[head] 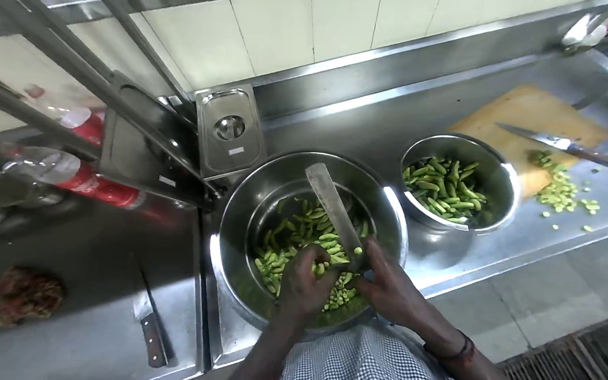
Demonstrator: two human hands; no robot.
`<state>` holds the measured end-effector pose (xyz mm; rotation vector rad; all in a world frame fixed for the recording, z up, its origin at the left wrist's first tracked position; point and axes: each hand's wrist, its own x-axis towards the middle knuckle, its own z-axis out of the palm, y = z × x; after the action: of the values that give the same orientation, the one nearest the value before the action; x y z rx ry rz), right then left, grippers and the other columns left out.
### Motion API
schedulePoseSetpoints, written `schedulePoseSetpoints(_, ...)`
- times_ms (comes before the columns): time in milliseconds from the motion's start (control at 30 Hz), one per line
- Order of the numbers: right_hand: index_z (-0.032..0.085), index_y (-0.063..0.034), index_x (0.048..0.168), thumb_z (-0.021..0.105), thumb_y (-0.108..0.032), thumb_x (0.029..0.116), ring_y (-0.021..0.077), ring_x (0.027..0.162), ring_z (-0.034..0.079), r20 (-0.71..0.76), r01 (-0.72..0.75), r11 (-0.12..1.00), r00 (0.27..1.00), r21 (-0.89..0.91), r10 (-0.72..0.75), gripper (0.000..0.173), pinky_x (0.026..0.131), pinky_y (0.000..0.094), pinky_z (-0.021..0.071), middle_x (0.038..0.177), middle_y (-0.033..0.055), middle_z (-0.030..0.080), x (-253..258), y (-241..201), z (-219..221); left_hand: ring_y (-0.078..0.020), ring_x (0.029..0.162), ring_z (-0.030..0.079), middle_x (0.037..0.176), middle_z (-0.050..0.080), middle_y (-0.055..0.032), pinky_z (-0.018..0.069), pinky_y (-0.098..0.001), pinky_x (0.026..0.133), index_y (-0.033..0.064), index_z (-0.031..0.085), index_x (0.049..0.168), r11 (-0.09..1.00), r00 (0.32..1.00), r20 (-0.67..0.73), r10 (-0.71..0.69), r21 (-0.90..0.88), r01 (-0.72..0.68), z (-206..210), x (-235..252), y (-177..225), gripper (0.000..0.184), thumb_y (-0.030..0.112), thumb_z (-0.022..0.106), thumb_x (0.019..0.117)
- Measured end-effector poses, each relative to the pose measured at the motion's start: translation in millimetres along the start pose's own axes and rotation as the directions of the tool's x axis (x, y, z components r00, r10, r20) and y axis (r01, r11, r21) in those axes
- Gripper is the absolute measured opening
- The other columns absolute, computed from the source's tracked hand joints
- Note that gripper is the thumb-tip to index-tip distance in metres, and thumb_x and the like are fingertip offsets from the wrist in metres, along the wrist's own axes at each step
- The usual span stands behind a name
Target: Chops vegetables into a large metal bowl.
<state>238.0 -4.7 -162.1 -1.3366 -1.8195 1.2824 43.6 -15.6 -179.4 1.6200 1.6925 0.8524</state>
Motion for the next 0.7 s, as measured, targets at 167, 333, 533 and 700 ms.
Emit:
schedulePoseSetpoints(167,0.048,-0.0205,0.141,0.068,-0.008,0.0894,0.0081,0.097,0.071,-0.018,0.003,1.0,1.0,0.015,-0.002,0.056,0.083,0.0311,0.0626,0.114,-0.0069,0.072,-3.3,5.3,-4.5,-0.0192,0.095,0.068,0.105,0.07,-0.0028,0.0575,-0.0493,0.083,0.0145,0.072,0.106,0.995,0.995,-0.098,-0.03,0.094,0.039,-11.9,15.2,-20.8,0.014,0.023,0.07,0.0949)
schedulePoseSetpoints(333,0.05,-0.0165,0.138,0.067,-0.007,0.09,0.0163,0.081,0.073,-0.064,-0.07,0.99,0.995,0.122,0.078,0.052,0.069,0.0357,0.0661,0.112,0.001,0.07,-4.3,15.3,-10.5,-0.0347,0.09,0.068,0.103,0.071,-0.0139,0.0543,-0.0621,0.077,0.0134,0.072,0.106,0.967,0.992,-0.046,-0.12,0.221,0.127,-60.5,36.7,-36.8,0.022,0.033,0.066,0.1005)
schedulePoseSetpoints(533,0.059,-0.0141,0.126,0.05,-0.043,0.1045,0.0178,0.061,0.064,-0.067,-0.033,0.979,0.997,0.201,0.048,0.037,0.054,0.0349,0.0573,0.092,0.0032,0.069,1.0,23.8,-13.6,-0.0379,0.107,0.067,0.113,0.071,-0.0171,0.052,-0.0626,0.092,0.0122,0.073,0.116,0.84,0.943,0.11,-0.315,0.495,0.223,-76.3,106.4,-34.5,0.027,0.033,0.064,0.1007)
schedulePoseSetpoints(700,0.066,-0.0058,0.112,0.054,-0.034,0.106,0.019,0.054,0.06,-0.026,-0.04,0.993,0.999,0.11,0.043,0.032,0.05,0.0387,0.0555,0.075,0.0062,0.064,0.4,22.2,-15.2,-0.0437,0.127,0.057,0.137,0.06,-0.0233,0.0446,-0.0653,0.104,0.0073,0.061,0.138,0.767,0.872,0.245,-0.424,0.61,0.201,-42.2,136.2,-62.9,0.043,0.027,0.061,0.1)
